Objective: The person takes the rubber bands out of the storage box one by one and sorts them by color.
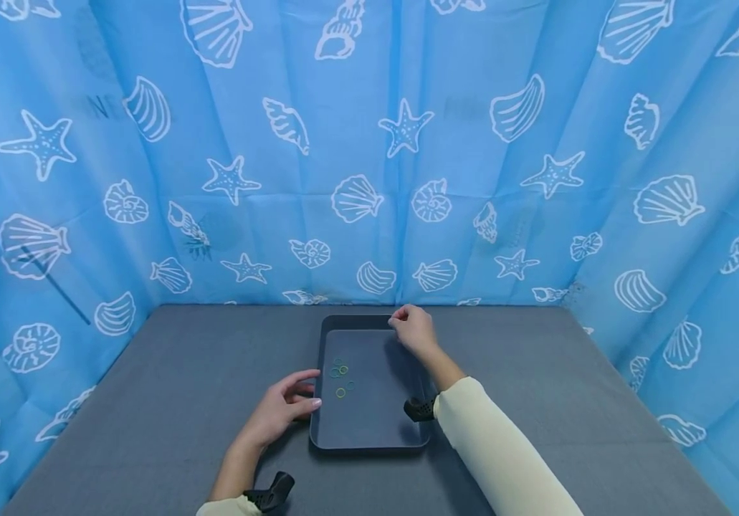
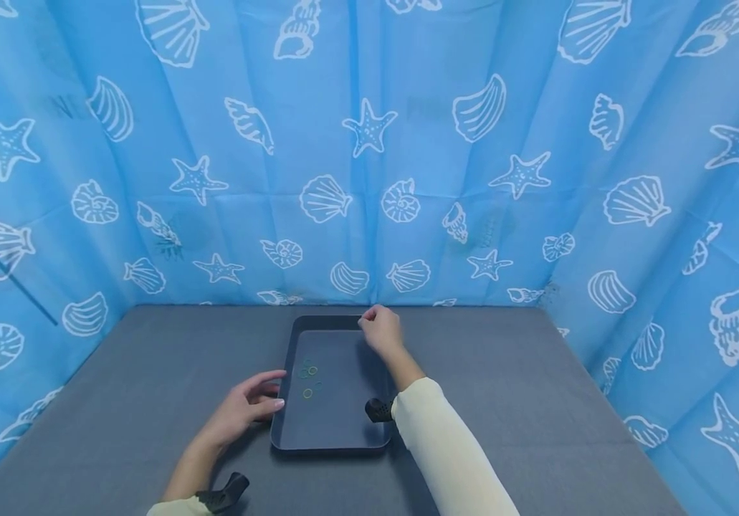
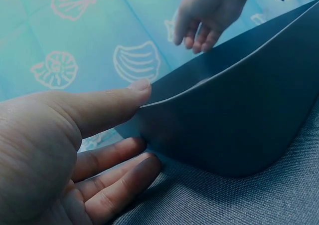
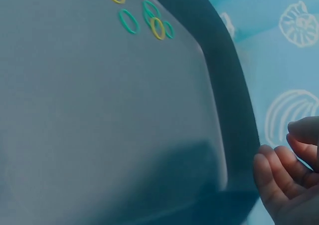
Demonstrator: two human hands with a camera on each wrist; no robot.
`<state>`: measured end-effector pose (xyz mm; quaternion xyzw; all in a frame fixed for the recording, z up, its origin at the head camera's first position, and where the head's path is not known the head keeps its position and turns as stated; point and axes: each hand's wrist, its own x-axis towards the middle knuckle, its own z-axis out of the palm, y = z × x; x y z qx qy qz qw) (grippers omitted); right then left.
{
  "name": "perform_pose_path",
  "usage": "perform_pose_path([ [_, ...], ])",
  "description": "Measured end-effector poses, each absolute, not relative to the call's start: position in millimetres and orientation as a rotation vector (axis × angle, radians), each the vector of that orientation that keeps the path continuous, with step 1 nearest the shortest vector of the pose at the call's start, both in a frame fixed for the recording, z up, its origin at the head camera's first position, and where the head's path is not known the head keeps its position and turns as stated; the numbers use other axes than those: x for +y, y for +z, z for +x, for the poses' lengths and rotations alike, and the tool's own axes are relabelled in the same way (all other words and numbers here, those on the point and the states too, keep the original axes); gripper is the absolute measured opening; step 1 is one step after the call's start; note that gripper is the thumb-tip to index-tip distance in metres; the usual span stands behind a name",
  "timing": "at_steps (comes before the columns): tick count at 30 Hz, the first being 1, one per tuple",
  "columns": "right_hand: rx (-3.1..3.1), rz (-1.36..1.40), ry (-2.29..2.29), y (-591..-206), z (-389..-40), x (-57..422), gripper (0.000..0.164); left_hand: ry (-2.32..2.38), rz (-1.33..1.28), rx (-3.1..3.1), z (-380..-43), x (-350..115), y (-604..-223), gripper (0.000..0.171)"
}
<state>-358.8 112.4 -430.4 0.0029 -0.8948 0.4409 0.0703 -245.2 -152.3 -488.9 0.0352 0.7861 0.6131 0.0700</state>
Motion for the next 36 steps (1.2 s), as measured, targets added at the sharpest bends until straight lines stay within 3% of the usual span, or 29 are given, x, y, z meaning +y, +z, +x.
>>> perform_pose_path([
  [19, -2.744, 0.414, 1.519, -458.7, -347.5, 80.7, 0.004, 1.852, 0.093, 2.355, -244.1, -152.2, -486.2, 0.052],
  [36, -2.931, 0.577, 1.454, -466.6, -336.5, 61.1, 0.006, 1.858, 0.098, 2.339, -243.8, -152.4, -485.5, 0.051],
])
